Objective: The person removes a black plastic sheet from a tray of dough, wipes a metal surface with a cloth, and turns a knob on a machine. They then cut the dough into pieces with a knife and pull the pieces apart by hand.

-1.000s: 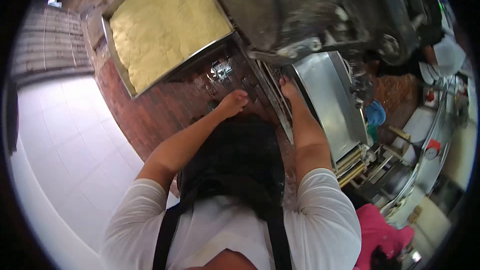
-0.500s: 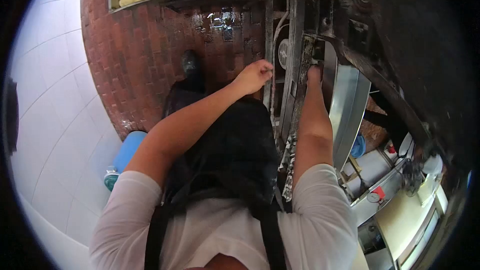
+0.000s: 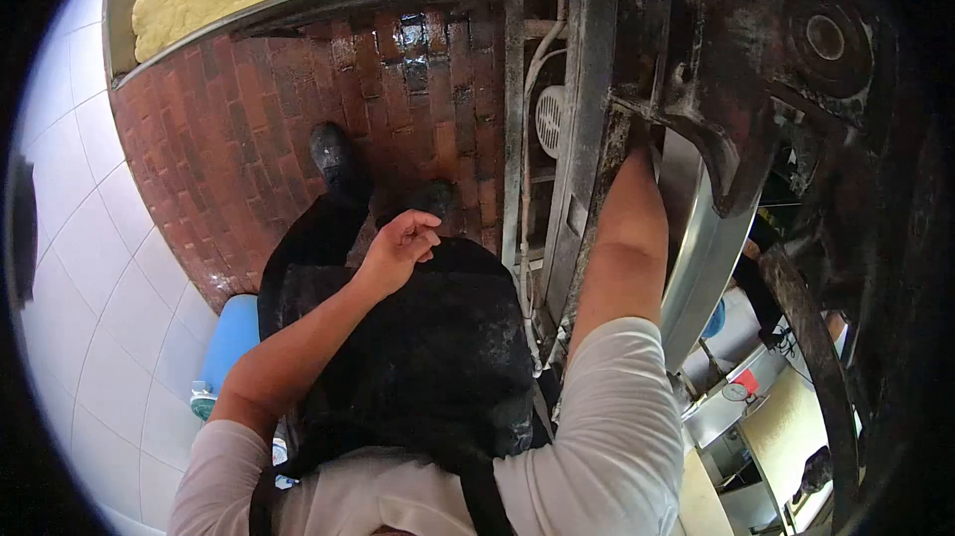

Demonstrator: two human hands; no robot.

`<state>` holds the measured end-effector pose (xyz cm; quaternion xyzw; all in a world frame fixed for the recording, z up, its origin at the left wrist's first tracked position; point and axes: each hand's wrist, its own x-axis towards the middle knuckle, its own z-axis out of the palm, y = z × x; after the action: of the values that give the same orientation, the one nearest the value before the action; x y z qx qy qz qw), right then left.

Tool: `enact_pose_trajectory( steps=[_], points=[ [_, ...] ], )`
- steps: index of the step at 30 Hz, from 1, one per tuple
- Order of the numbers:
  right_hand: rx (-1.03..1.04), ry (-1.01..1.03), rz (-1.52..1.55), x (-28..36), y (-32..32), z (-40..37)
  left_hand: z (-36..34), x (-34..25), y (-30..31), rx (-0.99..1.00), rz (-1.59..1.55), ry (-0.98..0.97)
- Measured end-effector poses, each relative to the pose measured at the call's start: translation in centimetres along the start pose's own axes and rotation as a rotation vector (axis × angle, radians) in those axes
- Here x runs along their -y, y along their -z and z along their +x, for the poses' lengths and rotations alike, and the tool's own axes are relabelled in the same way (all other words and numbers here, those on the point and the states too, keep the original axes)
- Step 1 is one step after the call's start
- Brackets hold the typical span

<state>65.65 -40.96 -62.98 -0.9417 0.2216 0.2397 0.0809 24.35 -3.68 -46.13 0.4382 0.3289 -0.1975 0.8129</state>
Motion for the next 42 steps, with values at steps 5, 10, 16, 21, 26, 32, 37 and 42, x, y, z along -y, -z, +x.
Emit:
enact_pose_trajectory(
  steps=[5, 10, 16, 21, 26, 32, 37, 42],
  points=[
    [-0.015, -0.047, 0.092, -0.6, 0.0, -0.4, 0.8, 0.5, -0.2, 0.004, -0.020, 0.031],
    [-0.029, -0.074, 0.202, 0.3, 1.8, -2.8, 0.4, -1.7, -0.9, 0.017, 0.035, -0.023],
    [-0.078, -0.102, 0.412, -1.7, 6.6, -20.1, -0.2, -6.2, -4.9, 0.041, 0.014, 0.063],
    [-0.228, 0.196, 0.407, -2.3, 6.2, -33.9, 5.1, -9.2, -11.8, 0.304, 0.313, 0.020],
    [-0.090, 0.250, 0.539, -1.8, 5.4, -45.5, 8.2, -5.4, -18.5, 0.465, 0.546, 0.075],
    [0.353, 0.014, 1.030, -0.4, 7.6, -45.6, 5.6, -6.5, -16.0, 0.541, 0.379, 0.391],
    [0.267, -0.001, 0.859, -0.9, 10.0, -45.9, 0.9, -4.7, -12.7, 0.434, 0.076, 0.290],
    [0.558, -0.370, 1.388, -0.7, 11.6, -43.8, -3.9, -7.5, -3.6, 0.048, -0.077, 0.326]
  ],
)
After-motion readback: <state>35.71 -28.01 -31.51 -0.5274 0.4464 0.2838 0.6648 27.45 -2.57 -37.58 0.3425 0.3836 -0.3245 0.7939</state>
